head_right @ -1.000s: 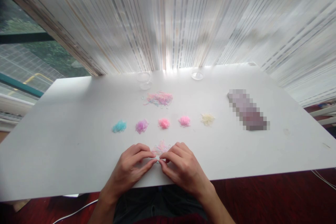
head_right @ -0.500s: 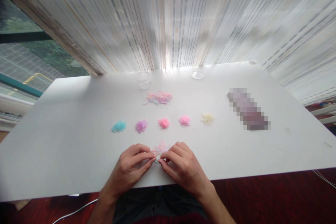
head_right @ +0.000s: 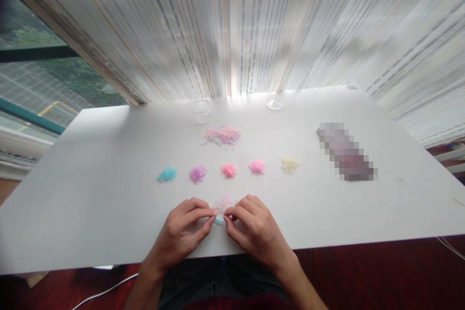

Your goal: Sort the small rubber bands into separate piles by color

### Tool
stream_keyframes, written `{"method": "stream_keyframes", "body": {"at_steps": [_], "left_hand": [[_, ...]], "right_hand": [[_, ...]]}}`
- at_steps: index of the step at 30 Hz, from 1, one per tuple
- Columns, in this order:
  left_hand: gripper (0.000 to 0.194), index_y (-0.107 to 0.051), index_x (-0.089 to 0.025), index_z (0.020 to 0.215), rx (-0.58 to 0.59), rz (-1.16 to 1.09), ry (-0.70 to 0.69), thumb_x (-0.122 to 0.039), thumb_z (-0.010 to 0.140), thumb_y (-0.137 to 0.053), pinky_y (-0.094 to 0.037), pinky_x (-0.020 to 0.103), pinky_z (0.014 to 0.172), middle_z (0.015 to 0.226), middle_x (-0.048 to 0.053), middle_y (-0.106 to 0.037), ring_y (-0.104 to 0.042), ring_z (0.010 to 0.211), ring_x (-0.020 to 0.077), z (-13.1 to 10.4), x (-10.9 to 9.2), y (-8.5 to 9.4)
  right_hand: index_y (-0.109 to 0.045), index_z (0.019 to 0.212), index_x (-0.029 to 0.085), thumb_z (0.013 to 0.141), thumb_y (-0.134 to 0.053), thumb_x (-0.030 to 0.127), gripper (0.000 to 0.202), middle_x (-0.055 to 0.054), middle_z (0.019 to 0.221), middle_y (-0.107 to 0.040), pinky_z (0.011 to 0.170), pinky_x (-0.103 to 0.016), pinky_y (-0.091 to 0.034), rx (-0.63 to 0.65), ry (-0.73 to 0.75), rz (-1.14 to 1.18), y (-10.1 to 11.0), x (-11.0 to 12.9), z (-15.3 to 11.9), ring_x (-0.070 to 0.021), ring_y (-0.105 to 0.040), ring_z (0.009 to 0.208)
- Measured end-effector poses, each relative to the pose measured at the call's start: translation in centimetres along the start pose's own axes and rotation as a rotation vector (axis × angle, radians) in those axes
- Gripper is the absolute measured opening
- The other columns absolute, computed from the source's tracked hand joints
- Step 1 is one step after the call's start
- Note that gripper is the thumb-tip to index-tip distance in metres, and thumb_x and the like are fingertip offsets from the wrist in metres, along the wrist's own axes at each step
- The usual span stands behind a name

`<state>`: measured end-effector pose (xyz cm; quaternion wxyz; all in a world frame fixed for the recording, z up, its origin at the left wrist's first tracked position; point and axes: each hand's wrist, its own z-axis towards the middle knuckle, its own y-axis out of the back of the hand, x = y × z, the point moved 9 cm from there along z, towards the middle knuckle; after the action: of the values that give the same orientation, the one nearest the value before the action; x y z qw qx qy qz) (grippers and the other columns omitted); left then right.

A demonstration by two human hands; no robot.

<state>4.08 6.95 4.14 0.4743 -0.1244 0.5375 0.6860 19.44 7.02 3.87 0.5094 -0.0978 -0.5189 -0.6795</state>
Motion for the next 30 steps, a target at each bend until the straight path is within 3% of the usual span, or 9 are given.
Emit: {"method": "stream_keyframes", "body": {"at_steps": [5, 8, 11, 16, 23, 30], "left_hand": [[0.013, -0.077, -0.023, 0.101, -0.073, 0.059, 0.011, -0.015, 0.095, -0.069, -0.053, 0.025, 0.068, 0.09, 0.003, -0.072, -0.066, 0.078, 0.0146, 0.0, -0.3, 1.6], [0.01, -0.077, -0.022, 0.1, -0.187, 0.155, 0.058, -0.017, 0.095, -0.069, -0.05, 0.022, 0.061, 0.089, 0.001, -0.071, -0.056, 0.063, 0.0102, -0.1, 0.7, 4.7], [0.01, -0.078, -0.021, 0.099, -0.281, 0.395, 0.116, -0.023, 0.096, -0.069, -0.049, 0.025, 0.064, 0.089, 0.001, -0.072, -0.049, 0.057, 0.0096, -0.1, 2.5, 8.5], [0.02, -0.08, -0.021, 0.095, -0.341, 0.657, 0.235, -0.032, 0.097, -0.064, -0.047, 0.025, 0.062, 0.085, 0.001, -0.072, -0.051, 0.056, 0.0113, -0.2, 5.9, 12.6], [0.019, -0.08, -0.024, 0.095, -0.29, 0.726, 0.412, -0.034, 0.093, -0.064, -0.047, 0.027, 0.064, 0.089, 0.001, -0.075, -0.06, 0.063, 0.0143, -0.1, 8.4, 12.9], [0.013, -0.08, -0.025, 0.091, -0.268, 0.773, 0.431, -0.03, 0.091, -0.068, -0.046, 0.027, 0.062, 0.088, 0.0, -0.075, -0.062, 0.064, 0.0156, 0.3, 7.8, 12.3]], "right_hand": [[-0.068, 0.098, 0.021, 0.099, -0.061, 0.015, 0.009, -0.003, 0.079, -0.065, 0.067, -0.032, -0.049, -0.027, -0.018, 0.009, 0.3, -0.2, 0.1, -0.0183, -0.058, 0.075], [-0.068, 0.098, 0.021, 0.1, -0.059, 0.016, 0.011, -0.003, 0.079, -0.065, 0.067, -0.032, -0.05, -0.045, -0.046, 0.025, 0.5, -0.4, 0.1, -0.0182, -0.059, 0.075], [-0.069, 0.096, 0.021, 0.1, -0.058, 0.016, 0.012, -0.003, 0.078, -0.064, 0.066, -0.031, -0.051, -0.072, -0.057, 0.039, 0.8, -0.4, 0.2, -0.0175, -0.06, 0.073], [-0.069, 0.095, 0.022, 0.099, -0.058, 0.016, 0.013, -0.002, 0.075, -0.063, 0.064, -0.03, -0.051, -0.101, -0.059, 0.035, 1.2, -0.2, 0.4, -0.017, -0.061, 0.069], [-0.07, 0.095, 0.022, 0.099, -0.059, 0.016, 0.013, -0.002, 0.076, -0.063, 0.065, -0.029, -0.051, -0.089, -0.076, 0.05, 1.1, -0.5, 0.2, -0.0164, -0.062, 0.07], [-0.07, 0.095, 0.022, 0.099, -0.059, 0.017, 0.013, -0.002, 0.075, -0.063, 0.064, -0.028, -0.052, -0.098, -0.073, 0.046, 1.3, -0.4, 0.2, -0.0164, -0.062, 0.069]]}}
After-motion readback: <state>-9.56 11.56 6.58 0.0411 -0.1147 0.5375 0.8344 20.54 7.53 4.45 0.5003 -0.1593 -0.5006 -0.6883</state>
